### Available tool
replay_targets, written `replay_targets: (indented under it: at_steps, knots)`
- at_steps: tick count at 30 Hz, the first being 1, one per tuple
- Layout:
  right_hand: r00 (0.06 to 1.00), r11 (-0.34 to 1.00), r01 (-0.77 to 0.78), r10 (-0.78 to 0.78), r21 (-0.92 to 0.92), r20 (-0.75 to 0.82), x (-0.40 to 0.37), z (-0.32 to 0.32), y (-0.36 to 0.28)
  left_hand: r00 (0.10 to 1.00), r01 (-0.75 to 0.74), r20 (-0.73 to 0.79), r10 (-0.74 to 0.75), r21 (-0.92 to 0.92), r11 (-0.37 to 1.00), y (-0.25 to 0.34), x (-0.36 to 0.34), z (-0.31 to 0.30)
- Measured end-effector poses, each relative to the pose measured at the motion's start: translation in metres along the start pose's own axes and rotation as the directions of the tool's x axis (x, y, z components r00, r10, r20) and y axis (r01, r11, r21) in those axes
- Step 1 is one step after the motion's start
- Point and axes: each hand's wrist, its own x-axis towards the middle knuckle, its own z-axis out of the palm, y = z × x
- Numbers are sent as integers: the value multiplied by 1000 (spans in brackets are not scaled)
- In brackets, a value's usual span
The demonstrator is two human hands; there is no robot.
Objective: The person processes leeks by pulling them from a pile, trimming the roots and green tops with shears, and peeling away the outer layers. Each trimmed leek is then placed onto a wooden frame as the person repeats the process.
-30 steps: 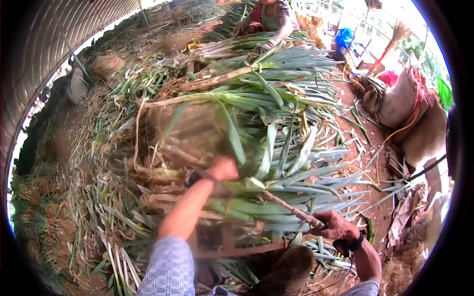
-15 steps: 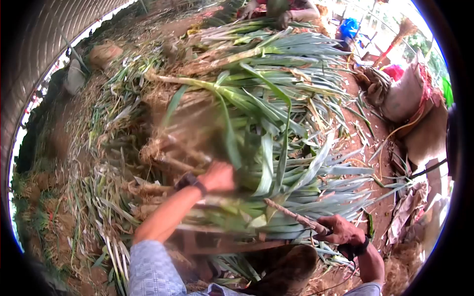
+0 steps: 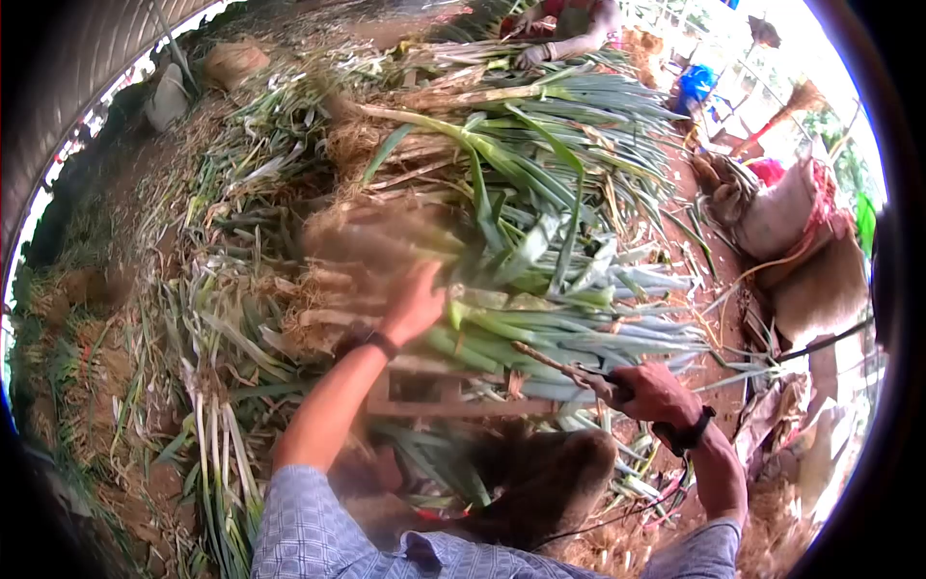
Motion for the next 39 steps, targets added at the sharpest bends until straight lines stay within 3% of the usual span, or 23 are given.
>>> replay_targets:
  at_steps: [1, 2, 3, 5, 9, 11, 12, 13, 15, 19, 22, 23, 25, 27, 28, 30, 32, 34, 37, 39]
  knots:
    - [1000, 1000, 10, -10, 3, -19, -10, 7, -2, 996, 31, -77, -35, -57, 998, 0, -19, -2]
    - [999, 1000, 19, -18, 4, -40, -17, 15, -4, 963, 252, -40, -268, -226, 941, 12, -35, -9]
    - [998, 1000, 26, -25, 7, -61, -23, 25, -6, 947, 257, -103, -305, -327, 909, 25, -54, -15]
    - [998, 1000, 20, -20, 11, -68, -32, 36, -13, 951, 210, -78, -299, -546, 811, 14, -91, -4]
    - [999, 995, 30, -34, -90, -39, -33, 39, -41, 869, 335, -218, -444, -402, 852, 12, -168, 21]
    - [998, 983, 64, -65, -174, -2, -23, 44, -49, 852, 353, 45, -522, -785, 509, -3, -195, 42]
    - [998, 971, 65, -64, -229, 14, -17, 48, -56, 758, 543, 366, -539, -813, 212, -7, -206, 39]
    - [995, 968, 96, -93, -233, 24, -9, 49, -64, 709, 569, 450, -542, -820, 63, -5, -206, 40]
    - [988, 961, 152, -145, -229, 48, 7, 53, -78, 675, 565, 492, -550, -824, -42, -2, -211, 39]
    - [986, 955, 166, -158, -247, 53, 44, 64, -93, 676, 496, 449, -584, -863, -90, -7, -197, 36]
    - [968, 953, 248, -240, -171, 67, 61, 71, -110, 688, 460, 453, -568, -877, -142, -6, -197, 32]
    - [975, 966, 216, -205, -145, 82, 66, 72, -114, 684, 461, 459, -568, -874, -152, -5, -200, 32]
    - [981, 954, 191, -180, -230, 70, 73, 75, -113, 690, 457, 465, -554, -874, -165, -5, -197, 34]
    - [964, 951, 262, -248, -165, 99, 63, 73, -114, 701, 408, 442, -560, -892, -194, -12, -194, 40]
    - [971, 961, 207, -179, -184, 159, 61, 73, -112, 703, 381, 416, -576, -905, -189, -20, -197, 51]
    - [986, 959, 139, -112, -246, 122, 55, 66, -103, 701, 340, 363, -614, -927, -160, -30, -196, 64]
    - [994, 947, 96, -77, -305, 72, 49, 62, -86, 671, 387, 413, -615, -904, -185, -26, -187, 62]
    - [989, 942, 98, -58, -319, 134, 33, 60, -76, 631, 394, 434, -643, -893, -217, -20, -182, 61]
    - [990, 964, 44, -7, -261, 139, 11, 50, -74, 507, 379, 423, -751, -892, -247, -19, -168, 68]
    - [997, 985, 50, -40, -167, 65, 2, 50, -66, 543, 391, 408, -734, -896, -209, -22, -163, 69]
